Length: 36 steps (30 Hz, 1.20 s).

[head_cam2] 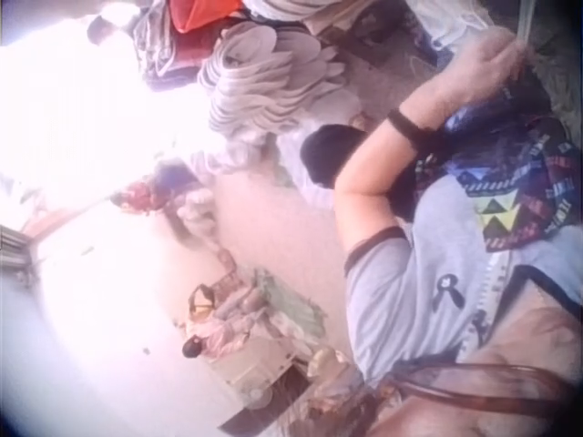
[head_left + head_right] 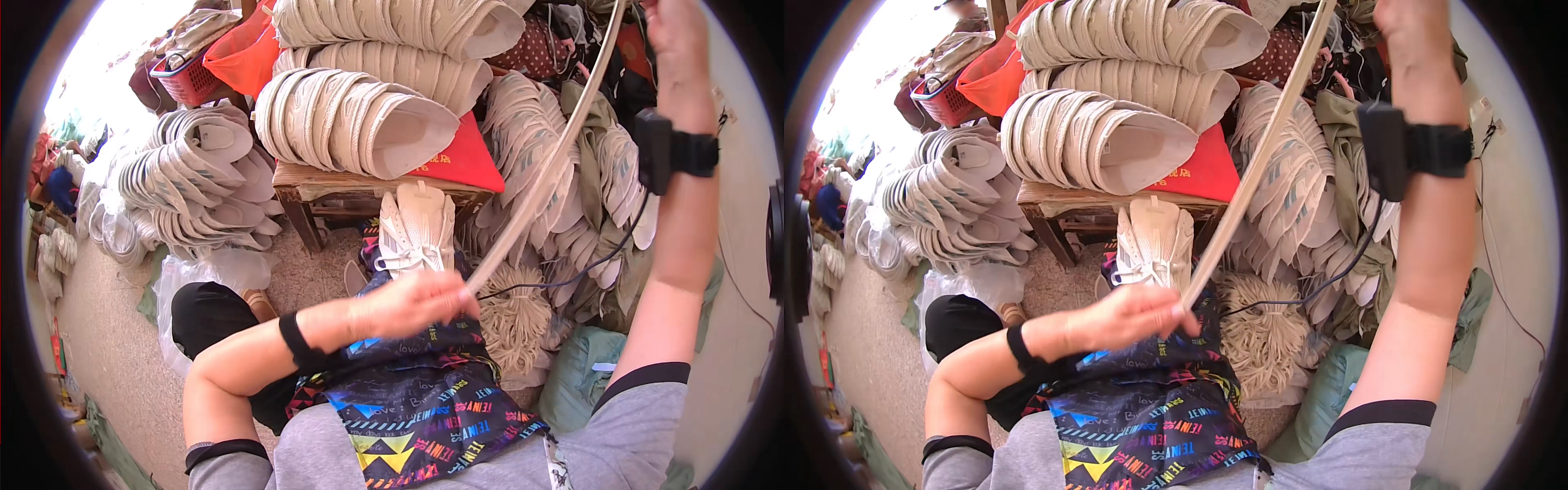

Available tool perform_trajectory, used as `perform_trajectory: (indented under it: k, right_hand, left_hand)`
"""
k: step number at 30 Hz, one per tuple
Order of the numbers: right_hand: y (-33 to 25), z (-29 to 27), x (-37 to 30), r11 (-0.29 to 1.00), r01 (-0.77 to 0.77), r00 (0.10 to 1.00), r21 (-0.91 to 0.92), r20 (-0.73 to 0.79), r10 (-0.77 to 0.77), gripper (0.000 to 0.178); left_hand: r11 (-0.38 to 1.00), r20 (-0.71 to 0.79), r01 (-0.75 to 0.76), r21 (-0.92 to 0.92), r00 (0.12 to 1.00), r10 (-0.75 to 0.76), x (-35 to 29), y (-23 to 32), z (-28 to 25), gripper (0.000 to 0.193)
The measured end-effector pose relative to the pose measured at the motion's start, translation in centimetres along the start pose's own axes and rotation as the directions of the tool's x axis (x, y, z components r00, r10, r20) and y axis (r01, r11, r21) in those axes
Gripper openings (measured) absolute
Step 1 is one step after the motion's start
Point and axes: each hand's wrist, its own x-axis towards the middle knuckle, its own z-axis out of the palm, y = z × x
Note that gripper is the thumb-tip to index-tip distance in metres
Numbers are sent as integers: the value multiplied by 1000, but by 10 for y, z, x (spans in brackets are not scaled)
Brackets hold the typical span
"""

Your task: The recorder is lacing shoe components (uppers) in a manufacturing setting.

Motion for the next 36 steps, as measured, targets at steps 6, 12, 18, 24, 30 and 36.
perform_trajectory:
  k: [6,12,18,24,30,36]
  right_hand:
    - [108,-16,-107,849,-70,885,-524,360,295,22]
    - [72,17,-286,872,-17,434,-489,782,447,11]
    - [62,35,-348,851,-58,509,-523,718,476,11]
    - [70,37,-350,872,-131,483,-472,738,471,13]
    - [73,-2,-380,517,-847,331,-127,634,699,10]
    - [54,-24,-392,239,-956,293,169,551,781,7]
  left_hand:
    - [990,-229,-81,-117,972,52,-18,70,-25,30]
    - [956,-698,137,261,710,89,-24,-17,-68,26]
    - [862,-711,412,294,697,-91,-43,-76,-48,21]
    - [823,-705,461,332,701,-108,-44,-98,-39,22]
    - [896,-636,440,-59,675,-373,-48,-92,-40,20]
    - [864,-502,336,-376,710,-494,-36,-67,-38,23]
